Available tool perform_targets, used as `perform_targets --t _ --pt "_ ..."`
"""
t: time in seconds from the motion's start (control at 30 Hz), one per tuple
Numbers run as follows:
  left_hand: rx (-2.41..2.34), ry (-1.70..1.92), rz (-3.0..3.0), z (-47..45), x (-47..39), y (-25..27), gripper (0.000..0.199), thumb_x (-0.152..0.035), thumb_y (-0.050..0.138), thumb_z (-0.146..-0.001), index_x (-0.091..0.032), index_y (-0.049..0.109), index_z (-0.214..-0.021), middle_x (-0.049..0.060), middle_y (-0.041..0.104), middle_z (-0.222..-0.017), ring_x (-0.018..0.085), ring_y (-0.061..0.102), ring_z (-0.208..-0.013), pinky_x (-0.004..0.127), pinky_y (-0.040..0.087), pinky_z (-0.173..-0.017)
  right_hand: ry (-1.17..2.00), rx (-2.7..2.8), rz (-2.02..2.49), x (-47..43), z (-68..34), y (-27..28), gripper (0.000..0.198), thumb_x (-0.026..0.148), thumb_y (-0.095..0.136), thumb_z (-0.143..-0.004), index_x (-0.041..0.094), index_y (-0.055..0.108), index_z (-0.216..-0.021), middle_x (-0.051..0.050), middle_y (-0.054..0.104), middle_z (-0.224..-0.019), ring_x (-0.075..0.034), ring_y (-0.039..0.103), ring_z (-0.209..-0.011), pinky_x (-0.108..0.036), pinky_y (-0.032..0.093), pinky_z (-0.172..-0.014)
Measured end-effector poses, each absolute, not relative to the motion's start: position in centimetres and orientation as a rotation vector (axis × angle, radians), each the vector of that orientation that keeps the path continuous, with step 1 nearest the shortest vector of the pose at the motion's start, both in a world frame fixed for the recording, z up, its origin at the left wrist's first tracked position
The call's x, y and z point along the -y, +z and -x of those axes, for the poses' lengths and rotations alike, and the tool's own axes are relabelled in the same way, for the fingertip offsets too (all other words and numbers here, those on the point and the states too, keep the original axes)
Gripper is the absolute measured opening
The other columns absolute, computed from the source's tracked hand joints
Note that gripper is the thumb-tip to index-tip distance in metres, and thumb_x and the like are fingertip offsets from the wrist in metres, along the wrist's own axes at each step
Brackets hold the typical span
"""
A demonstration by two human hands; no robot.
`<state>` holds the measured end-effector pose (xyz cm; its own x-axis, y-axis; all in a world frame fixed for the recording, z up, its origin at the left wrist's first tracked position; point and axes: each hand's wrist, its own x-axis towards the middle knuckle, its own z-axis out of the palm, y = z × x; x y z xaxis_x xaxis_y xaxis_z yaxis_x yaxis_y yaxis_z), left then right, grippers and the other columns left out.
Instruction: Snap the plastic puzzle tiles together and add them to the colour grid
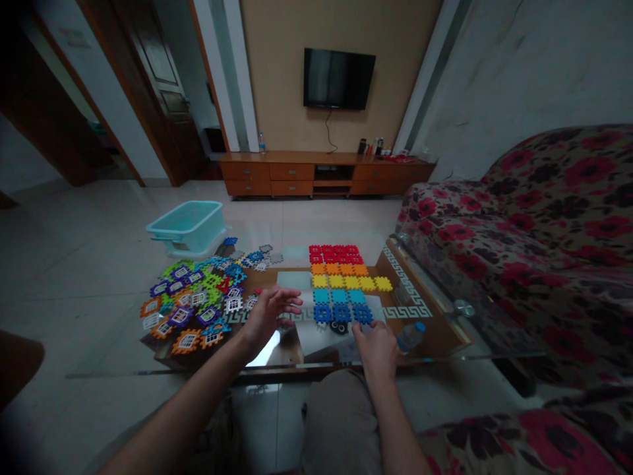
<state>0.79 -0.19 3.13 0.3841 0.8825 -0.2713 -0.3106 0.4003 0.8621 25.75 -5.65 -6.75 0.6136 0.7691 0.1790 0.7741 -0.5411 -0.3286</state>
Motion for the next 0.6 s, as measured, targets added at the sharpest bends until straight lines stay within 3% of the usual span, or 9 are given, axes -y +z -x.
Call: perform_targets --t 0.6 --pt "-0.806 0.847 -0.868 -0.78 0.31 3.16 0.057 -0.064 0.049 -0.079 -0.013 0.065 -0.1 0.012 0.064 -0.099 0.022 0.057 -0.085 0.03 0.042 -0.067 -0.017 1.277 2.552 5.43 -25.33 -6.14 0.044 0.047 0.056 -0.084 0.01 0.069 -0.102 -0.018 0.072 -0.093 -0.03 0.069 -0.087 -0.034 0.045 -0.07"
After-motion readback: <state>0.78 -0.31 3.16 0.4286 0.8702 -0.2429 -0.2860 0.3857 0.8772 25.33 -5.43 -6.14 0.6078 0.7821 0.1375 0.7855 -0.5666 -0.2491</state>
